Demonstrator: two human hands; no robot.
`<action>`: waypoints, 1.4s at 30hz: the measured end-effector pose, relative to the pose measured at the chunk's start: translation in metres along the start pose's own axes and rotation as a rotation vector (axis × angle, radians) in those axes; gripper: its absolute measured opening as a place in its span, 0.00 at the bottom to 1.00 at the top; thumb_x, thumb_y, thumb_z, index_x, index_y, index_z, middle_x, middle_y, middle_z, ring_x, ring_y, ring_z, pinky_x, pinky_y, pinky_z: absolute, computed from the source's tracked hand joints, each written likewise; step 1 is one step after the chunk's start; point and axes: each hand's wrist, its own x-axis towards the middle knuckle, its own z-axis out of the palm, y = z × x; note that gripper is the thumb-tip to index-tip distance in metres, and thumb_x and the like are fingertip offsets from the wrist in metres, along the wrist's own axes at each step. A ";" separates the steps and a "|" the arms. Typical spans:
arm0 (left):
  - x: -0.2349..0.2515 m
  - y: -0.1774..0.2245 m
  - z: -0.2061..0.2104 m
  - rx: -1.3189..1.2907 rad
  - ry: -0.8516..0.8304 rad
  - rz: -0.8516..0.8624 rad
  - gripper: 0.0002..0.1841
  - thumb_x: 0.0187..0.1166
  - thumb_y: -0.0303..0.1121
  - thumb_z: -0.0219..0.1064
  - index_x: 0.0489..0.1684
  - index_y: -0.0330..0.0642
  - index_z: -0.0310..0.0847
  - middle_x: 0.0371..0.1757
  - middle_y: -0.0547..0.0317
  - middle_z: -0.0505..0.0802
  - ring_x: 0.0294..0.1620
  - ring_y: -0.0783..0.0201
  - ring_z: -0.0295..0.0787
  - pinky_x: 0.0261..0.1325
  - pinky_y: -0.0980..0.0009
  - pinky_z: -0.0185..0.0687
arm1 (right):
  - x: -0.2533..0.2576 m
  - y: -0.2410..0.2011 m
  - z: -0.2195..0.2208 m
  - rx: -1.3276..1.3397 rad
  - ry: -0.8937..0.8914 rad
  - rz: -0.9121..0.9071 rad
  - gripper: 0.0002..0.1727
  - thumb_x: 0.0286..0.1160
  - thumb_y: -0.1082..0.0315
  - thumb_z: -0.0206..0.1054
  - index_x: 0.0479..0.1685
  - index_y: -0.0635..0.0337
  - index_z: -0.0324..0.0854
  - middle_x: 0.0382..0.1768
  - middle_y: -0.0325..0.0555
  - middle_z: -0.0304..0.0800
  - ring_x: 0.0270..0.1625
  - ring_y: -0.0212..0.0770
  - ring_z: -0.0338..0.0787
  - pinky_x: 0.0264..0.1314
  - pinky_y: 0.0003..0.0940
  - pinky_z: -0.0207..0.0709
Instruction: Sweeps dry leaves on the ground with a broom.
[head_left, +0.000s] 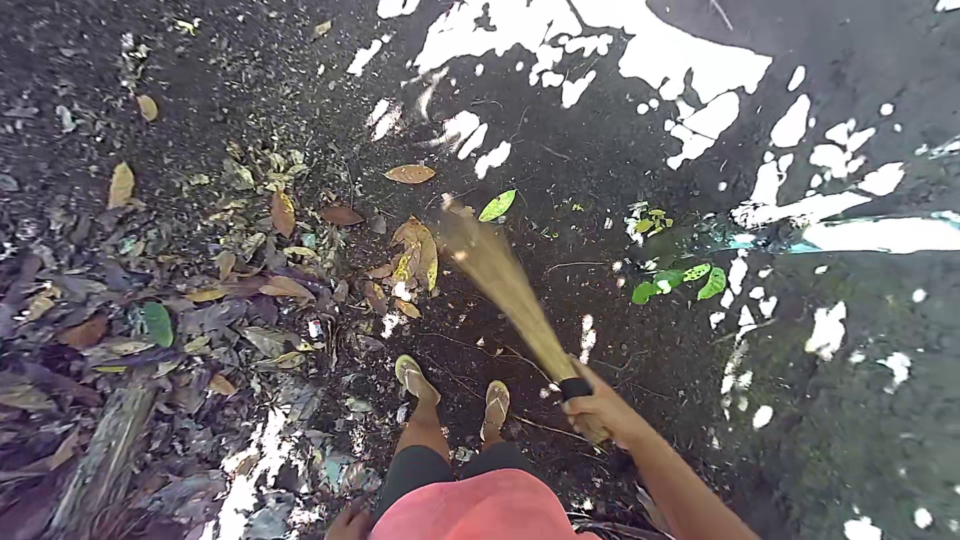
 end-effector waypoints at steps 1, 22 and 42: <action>0.008 0.011 0.000 -0.022 -0.018 0.011 0.26 0.88 0.38 0.59 0.83 0.37 0.68 0.69 0.34 0.86 0.66 0.43 0.87 0.69 0.44 0.81 | 0.002 -0.005 -0.013 0.006 0.067 -0.032 0.63 0.53 0.72 0.76 0.96 0.36 0.40 0.48 0.56 0.86 0.32 0.50 0.88 0.32 0.49 0.87; 0.006 0.286 -0.017 -0.601 -0.682 0.051 0.24 0.90 0.54 0.54 0.60 0.40 0.81 0.40 0.56 0.91 0.39 0.63 0.89 0.49 0.63 0.88 | 0.108 -0.092 0.288 -0.085 -0.386 0.180 0.61 0.55 0.66 0.75 0.96 0.39 0.40 0.48 0.53 0.86 0.32 0.44 0.87 0.34 0.44 0.86; 0.145 0.224 -0.215 -1.199 0.048 0.059 0.06 0.85 0.29 0.56 0.48 0.37 0.73 0.33 0.52 0.87 0.26 0.62 0.87 0.30 0.67 0.88 | 0.054 -0.063 0.274 -0.424 0.028 0.137 0.38 0.79 0.68 0.66 0.91 0.54 0.57 0.55 0.59 0.91 0.49 0.51 0.95 0.53 0.50 0.89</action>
